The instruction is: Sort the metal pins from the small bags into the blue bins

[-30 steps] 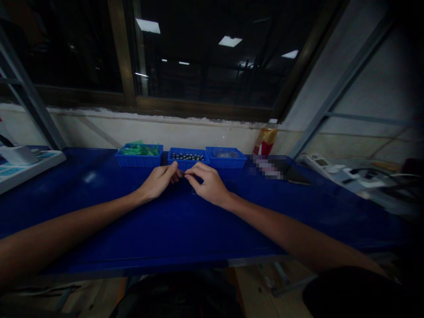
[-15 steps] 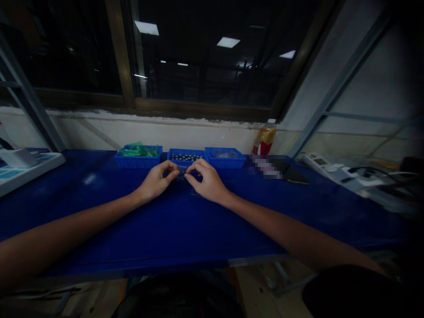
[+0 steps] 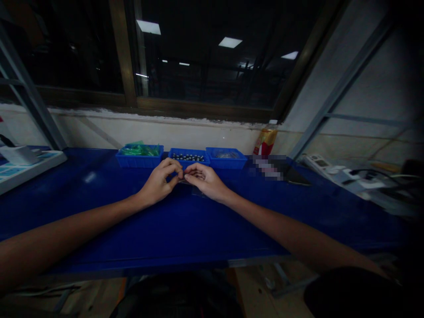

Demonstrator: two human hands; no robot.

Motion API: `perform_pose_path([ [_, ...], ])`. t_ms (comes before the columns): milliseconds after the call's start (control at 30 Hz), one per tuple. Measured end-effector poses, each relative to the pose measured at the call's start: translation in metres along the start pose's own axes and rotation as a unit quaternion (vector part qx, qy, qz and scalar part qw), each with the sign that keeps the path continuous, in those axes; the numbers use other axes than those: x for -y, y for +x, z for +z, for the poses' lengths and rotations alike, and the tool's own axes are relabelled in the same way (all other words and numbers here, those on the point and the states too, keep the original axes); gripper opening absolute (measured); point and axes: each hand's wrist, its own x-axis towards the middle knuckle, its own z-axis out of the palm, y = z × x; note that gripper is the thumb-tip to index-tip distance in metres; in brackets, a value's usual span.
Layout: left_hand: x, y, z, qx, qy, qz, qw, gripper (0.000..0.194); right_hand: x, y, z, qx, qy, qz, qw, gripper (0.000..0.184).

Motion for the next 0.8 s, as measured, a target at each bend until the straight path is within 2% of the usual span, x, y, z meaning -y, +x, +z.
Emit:
perform_pose_path([
  [167,-0.001,0.000,0.002,0.006,0.033,0.006,0.999,0.013,-0.005,0.000,0.000,-0.034,-0.037,-0.019,0.999,0.031],
  [300,0.000,0.000,0.002,0.034,0.037,-0.002,0.999,0.015,-0.002,0.001,-0.004,-0.033,-0.145,-0.044,0.988,0.019],
  [400,0.000,-0.001,0.002,0.073,0.061,-0.009,0.995,0.014,-0.002,0.005,-0.014,-0.069,-0.224,-0.071,0.969,0.012],
  [533,-0.004,-0.002,0.003,0.172,0.070,0.016,0.983,0.026,-0.010,0.017,-0.043,-0.171,-0.286,-0.102,0.937,0.007],
  [633,-0.007,-0.004,0.003,0.236,0.064,0.058,0.968,0.034,-0.020,0.025,-0.074,-0.251,-0.320,-0.090,0.909,0.005],
  [733,-0.008,-0.005,0.004,0.269,0.066,0.073,0.958,0.033,-0.028,0.029,-0.107,-0.315,-0.344,-0.075,0.881,0.005],
  [800,-0.007,-0.005,0.005,0.271,0.066,0.072,0.958,0.030,-0.032,0.030,-0.125,-0.349,-0.351,-0.070,0.866,0.004],
])
